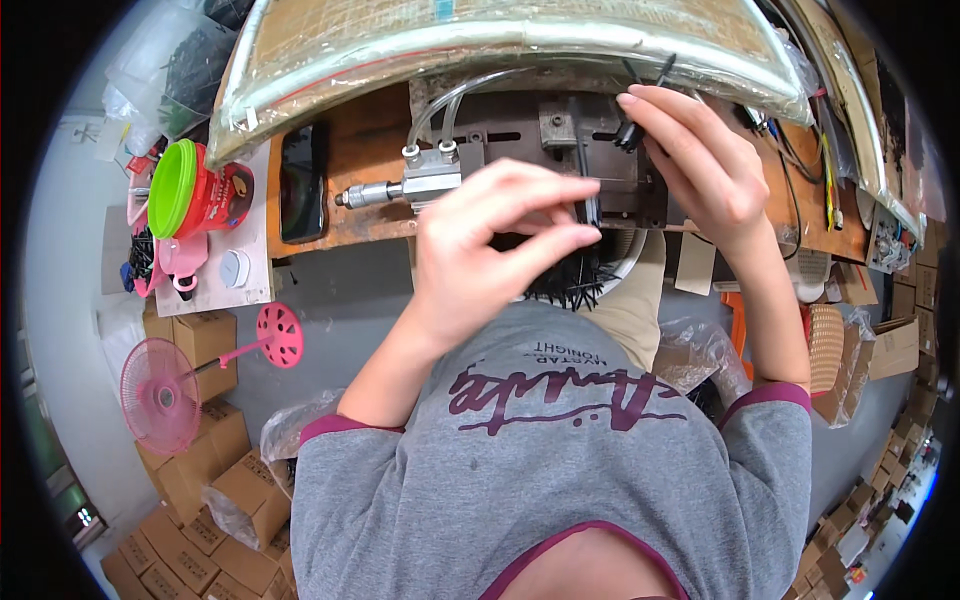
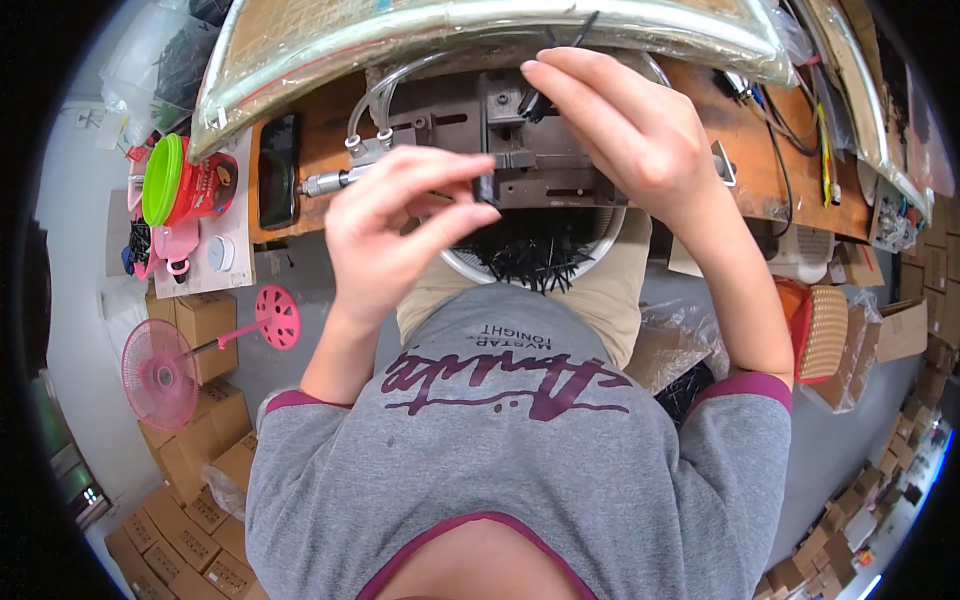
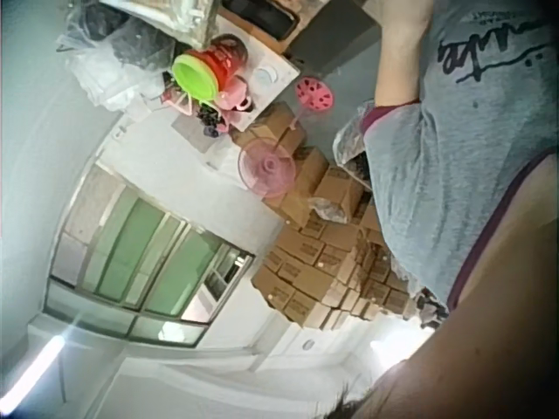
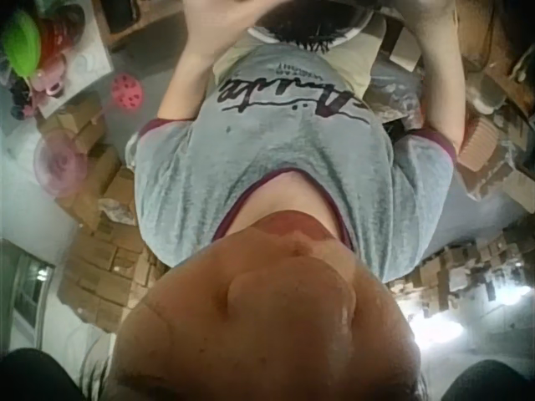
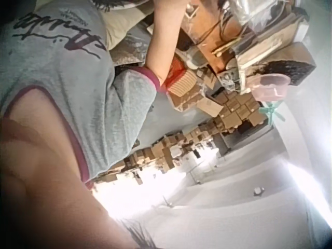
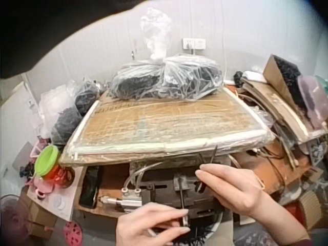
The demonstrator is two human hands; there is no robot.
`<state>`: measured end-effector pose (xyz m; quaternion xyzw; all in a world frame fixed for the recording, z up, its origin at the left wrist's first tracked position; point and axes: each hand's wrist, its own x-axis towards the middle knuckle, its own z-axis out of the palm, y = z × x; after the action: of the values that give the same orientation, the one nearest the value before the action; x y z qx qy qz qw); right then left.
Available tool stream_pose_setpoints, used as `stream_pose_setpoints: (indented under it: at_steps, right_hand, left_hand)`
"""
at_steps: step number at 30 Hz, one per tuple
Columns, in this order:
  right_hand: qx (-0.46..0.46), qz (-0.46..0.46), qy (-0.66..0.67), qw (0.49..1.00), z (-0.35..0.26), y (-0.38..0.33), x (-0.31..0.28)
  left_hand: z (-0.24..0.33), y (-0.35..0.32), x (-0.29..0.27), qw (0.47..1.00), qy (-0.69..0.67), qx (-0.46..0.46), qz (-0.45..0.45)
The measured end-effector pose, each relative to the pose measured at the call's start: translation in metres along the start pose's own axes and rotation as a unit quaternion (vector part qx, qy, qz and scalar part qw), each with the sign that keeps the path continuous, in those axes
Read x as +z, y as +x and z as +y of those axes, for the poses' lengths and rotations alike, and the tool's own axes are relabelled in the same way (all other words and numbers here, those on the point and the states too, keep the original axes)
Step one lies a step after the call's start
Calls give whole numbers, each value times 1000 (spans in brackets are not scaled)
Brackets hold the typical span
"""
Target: The person is assembling electronic components by inserting small black parts into a machine for crimping or pressing.
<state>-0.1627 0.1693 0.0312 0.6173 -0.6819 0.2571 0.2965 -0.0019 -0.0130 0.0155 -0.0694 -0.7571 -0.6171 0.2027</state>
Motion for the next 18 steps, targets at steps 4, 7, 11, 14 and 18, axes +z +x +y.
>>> stream_pose_setpoints:
  at_steps: [4,7,11,14,18]
  right_hand:
    - [72,75,-11,995,-11,-16,1]
    - [130,109,23,985,-24,-29,8]
    - [136,77,-9,988,-35,-40,6]
    - [124,83,-24,988,-40,-46,9]
    - [115,54,-21,992,-48,-55,13]
  left_hand:
    - [-32,-29,16,957,276,85,-25]
    - [-55,-40,25,917,377,123,-39]
    - [-59,-35,32,888,435,144,-45]
    - [-59,-30,31,883,444,144,-60]
    - [-57,-29,29,883,448,113,-81]
